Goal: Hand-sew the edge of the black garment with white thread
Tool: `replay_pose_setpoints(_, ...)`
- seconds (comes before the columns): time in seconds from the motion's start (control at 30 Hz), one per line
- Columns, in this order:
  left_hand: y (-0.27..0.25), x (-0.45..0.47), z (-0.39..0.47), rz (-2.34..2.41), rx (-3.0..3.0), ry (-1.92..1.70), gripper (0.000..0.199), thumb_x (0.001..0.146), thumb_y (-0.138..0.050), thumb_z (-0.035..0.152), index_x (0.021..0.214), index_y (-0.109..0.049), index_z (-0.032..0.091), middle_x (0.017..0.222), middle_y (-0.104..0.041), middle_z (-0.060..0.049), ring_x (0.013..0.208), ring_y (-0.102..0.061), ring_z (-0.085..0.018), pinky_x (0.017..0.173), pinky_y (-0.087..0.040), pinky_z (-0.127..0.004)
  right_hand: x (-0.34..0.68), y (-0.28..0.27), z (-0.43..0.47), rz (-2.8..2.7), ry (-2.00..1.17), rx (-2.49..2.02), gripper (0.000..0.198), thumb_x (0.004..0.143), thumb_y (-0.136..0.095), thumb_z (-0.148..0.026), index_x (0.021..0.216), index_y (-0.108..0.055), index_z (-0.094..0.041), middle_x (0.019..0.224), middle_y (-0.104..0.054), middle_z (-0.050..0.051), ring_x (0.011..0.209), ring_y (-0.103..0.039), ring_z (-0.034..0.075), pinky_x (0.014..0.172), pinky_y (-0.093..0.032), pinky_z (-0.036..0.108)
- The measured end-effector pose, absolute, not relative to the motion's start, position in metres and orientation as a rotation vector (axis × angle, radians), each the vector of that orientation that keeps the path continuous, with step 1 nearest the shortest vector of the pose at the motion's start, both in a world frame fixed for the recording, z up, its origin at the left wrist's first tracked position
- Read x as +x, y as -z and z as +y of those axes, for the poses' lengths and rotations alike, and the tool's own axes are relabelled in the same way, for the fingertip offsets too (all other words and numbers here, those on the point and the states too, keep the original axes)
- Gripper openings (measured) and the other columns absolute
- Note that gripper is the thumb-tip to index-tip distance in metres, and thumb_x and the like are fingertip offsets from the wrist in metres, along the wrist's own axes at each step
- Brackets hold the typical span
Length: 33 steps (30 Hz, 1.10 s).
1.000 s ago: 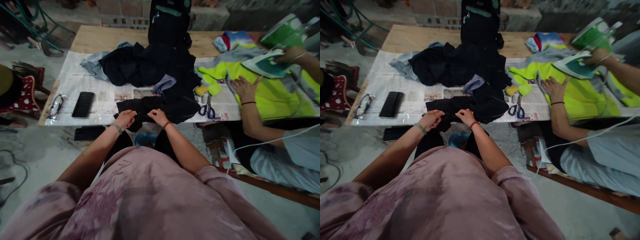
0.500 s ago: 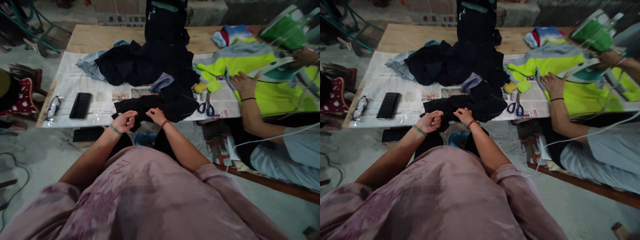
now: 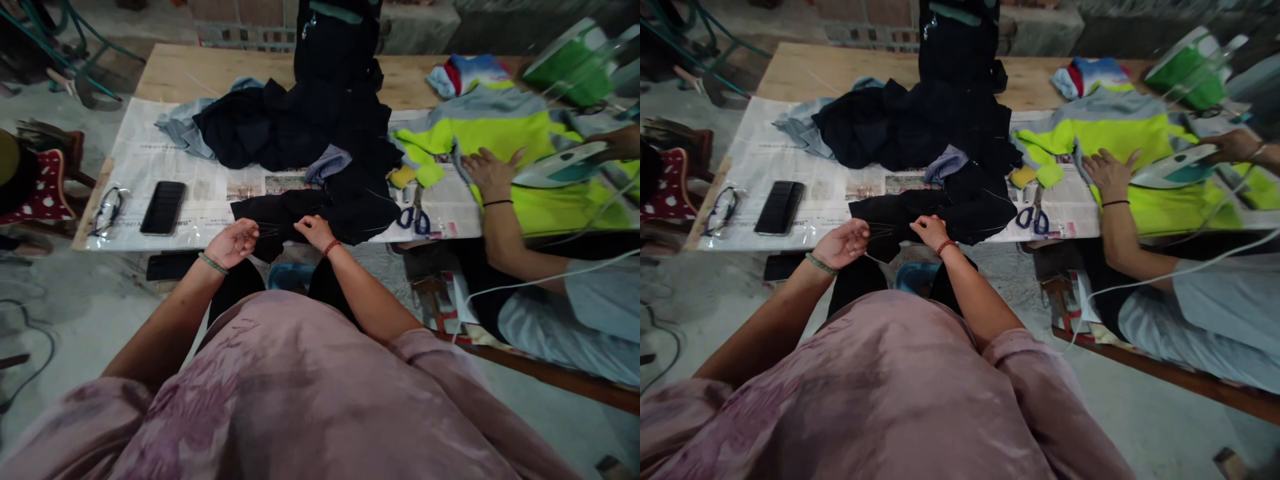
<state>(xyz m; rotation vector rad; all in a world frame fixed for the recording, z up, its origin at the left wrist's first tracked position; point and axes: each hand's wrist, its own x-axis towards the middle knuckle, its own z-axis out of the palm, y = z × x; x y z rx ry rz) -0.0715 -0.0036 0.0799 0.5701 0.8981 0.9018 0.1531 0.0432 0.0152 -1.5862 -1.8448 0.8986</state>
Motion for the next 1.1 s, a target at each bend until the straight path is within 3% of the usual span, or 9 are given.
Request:
replay_pose_setpoints(0.27,-0.082,-0.072,0.012,1.171,0.468,-1.061,0.017,0.062,-0.063,0.011,0.076,-0.054,0.015,0.07,-0.057,0.0,0.053,-0.054,-0.007,0.037,-0.031,-0.013,0.157,-0.006,0.05,-1.763,-0.962,-1.537,0.026,0.073,-0.052,-0.043,0.064,-0.06,-0.02,0.063,-0.055,-0.003,0.072,-0.049,0.013,0.073,-0.035,0.025)
replay_pose_setpoints(0.47,-0.077,-0.064,-0.004,1.684,1.039,-1.371,0.016,0.071,-0.059,0.028,0.084,-0.057,0.019,0.073,-0.054,0.0,0.064,-0.053,-0.011,0.051,-0.039,-0.02,0.156,-0.003,0.051,-1.647,-1.035,-1.472,0.028,0.073,-0.05,-0.044,0.064,-0.057,-0.018,0.059,-0.051,-0.005,0.061,-0.046,0.01,0.06,-0.033,0.022)
replay_pose_setpoints(0.6,-0.073,-0.047,-0.032,1.637,1.962,-0.968,0.03,0.066,-0.066,0.037,0.089,-0.061,0.019,0.097,-0.056,-0.007,0.098,-0.049,-0.024,0.081,-0.039,-0.033,0.156,-0.001,0.051,-1.628,-1.057,-1.466,0.029,0.072,-0.05,-0.045,0.065,-0.057,-0.017,0.058,-0.05,-0.005,0.058,-0.044,0.009,0.057,-0.032,0.022)
replay_pose_setpoints(0.7,-0.068,-0.036,-0.037,1.65,2.245,-0.684,0.04,0.064,-0.068,0.035,0.101,-0.06,0.02,0.112,-0.053,-0.012,0.108,-0.043,-0.03,0.088,-0.033,-0.042,0.156,-0.002,0.052,-1.635,-1.063,-1.473,0.031,0.072,-0.05,-0.046,0.064,-0.056,-0.017,0.058,-0.05,-0.005,0.058,-0.044,0.009,0.057,-0.032,0.022)
replay_pose_setpoints(0.83,-0.06,-0.039,-0.018,1.723,2.029,-0.805,0.017,0.075,-0.056,0.028,0.087,-0.064,0.019,0.09,-0.061,-0.008,0.092,-0.052,-0.023,0.081,-0.036,-0.036,0.156,-0.005,0.052,-1.676,-1.063,-1.471,0.033,0.072,-0.049,-0.047,0.061,-0.054,-0.017,0.056,-0.049,-0.005,0.058,-0.043,0.009,0.056,-0.031,0.021)
replay_pose_setpoints(0.97,-0.056,-0.055,0.003,1.753,1.319,-1.045,0.02,0.07,-0.061,0.035,0.076,-0.064,0.016,0.06,-0.054,0.001,0.058,-0.048,-0.012,0.055,-0.036,-0.023,0.157,-0.007,0.052,-1.76,-1.011,-1.48,0.037,0.073,-0.047,-0.051,0.058,-0.052,-0.017,0.054,-0.046,-0.005,0.056,-0.041,0.009,0.056,-0.03,0.021)
replay_pose_setpoints(1.1,-0.053,-0.061,0.01,1.642,1.059,-1.119,0.024,0.061,-0.067,0.035,0.07,-0.062,0.013,0.054,-0.049,0.003,0.053,-0.043,-0.008,0.051,-0.033,-0.02,0.158,-0.009,0.051,-1.788,-0.98,-1.484,0.039,0.074,-0.044,-0.052,0.056,-0.047,-0.018,0.052,-0.041,-0.005,0.056,-0.038,0.009,0.055,-0.028,0.021)
